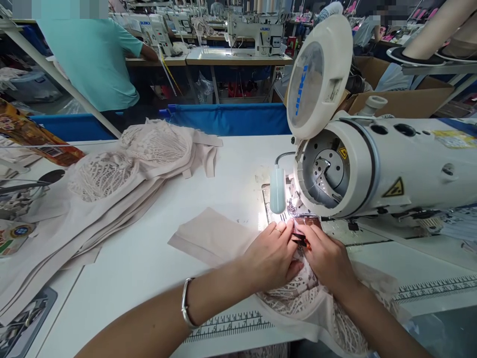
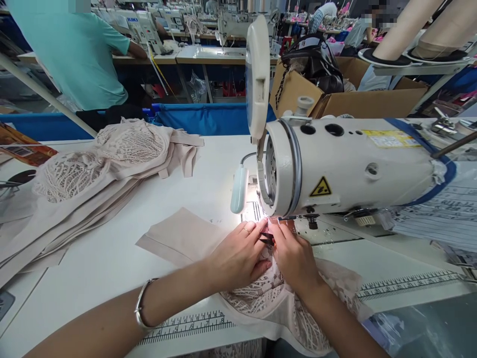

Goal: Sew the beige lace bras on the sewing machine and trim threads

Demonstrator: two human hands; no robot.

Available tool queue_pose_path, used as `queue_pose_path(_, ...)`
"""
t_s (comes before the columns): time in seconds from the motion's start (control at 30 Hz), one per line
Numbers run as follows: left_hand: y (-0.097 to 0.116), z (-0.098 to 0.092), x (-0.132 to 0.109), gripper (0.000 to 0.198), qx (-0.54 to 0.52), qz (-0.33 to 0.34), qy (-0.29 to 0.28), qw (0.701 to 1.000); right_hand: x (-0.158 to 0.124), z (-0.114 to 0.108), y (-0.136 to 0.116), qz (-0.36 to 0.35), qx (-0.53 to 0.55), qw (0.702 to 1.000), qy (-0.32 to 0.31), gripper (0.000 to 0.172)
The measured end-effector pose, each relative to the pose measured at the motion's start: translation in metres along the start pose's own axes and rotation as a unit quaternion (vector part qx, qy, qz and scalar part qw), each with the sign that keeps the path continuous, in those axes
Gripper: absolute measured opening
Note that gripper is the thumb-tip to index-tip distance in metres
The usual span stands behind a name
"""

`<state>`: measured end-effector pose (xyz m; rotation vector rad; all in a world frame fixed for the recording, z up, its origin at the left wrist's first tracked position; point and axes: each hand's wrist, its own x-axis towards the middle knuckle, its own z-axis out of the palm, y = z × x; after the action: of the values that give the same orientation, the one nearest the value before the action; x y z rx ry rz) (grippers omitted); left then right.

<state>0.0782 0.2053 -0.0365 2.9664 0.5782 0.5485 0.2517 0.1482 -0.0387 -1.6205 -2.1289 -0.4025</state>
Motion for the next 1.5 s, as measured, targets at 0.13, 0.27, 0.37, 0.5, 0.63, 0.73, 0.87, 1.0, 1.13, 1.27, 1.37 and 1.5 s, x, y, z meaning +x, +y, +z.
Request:
queue_pose_path(0.13,-0.001,0.0,0.0,0.046,0.003,0.0,-0.01,1.0,-0.006,-0.003,-0.002,-0.007,-0.003,1.0,-0.002,0.033)
queue_pose_path(0.27,-0.002,-0.001,0.0,0.053,-0.001,-0.007,-0.014,1.0,-0.006,0.0,-0.003,0.017,-0.003,1.0,-0.018,0.038)
queue_pose_path(0.37,-0.002,-0.001,-0.001,0.056,-0.004,-0.015,-0.02,1.0,-0.005,0.003,-0.002,0.026,-0.004,0.999,-0.022,0.04)
queue_pose_path(0.5,-0.002,0.0,-0.003,0.058,0.008,-0.031,-0.022,0.999,-0.004,0.004,-0.002,0.038,-0.003,0.999,-0.031,0.04)
queue_pose_path(0.63,-0.004,0.0,-0.004,0.06,0.023,-0.03,-0.041,0.998,-0.003,0.004,-0.004,0.053,-0.011,0.997,-0.053,0.04)
queue_pose_path(0.73,-0.005,-0.001,-0.003,0.059,0.028,-0.024,-0.043,0.998,-0.001,0.004,-0.004,0.056,-0.013,0.996,-0.062,0.042)
queue_pose_path(0.87,-0.004,-0.001,-0.003,0.057,0.044,-0.025,-0.033,0.998,0.0,0.006,-0.003,0.052,-0.01,0.997,-0.049,0.04)
queue_pose_path(1.0,-0.003,-0.001,-0.003,0.058,0.047,-0.032,-0.032,0.998,0.0,0.006,-0.002,0.043,-0.007,0.998,-0.035,0.039)
queue_pose_path(1.13,-0.005,0.0,-0.004,0.058,0.047,-0.037,-0.033,0.998,0.001,0.005,-0.003,0.047,0.0,0.998,-0.038,0.039)
queue_pose_path(1.27,-0.004,0.001,-0.003,0.058,0.076,-0.028,-0.016,0.997,0.002,0.004,-0.002,0.063,0.019,0.997,-0.041,0.041)
queue_pose_path(1.37,0.004,0.0,-0.004,0.044,0.12,0.036,-0.012,0.992,0.002,0.003,0.002,0.119,0.027,0.989,-0.087,0.033)
queue_pose_path(1.5,0.017,-0.006,-0.01,0.046,0.125,0.065,-0.047,0.989,0.0,-0.003,0.007,0.149,0.072,0.981,-0.1,0.028)
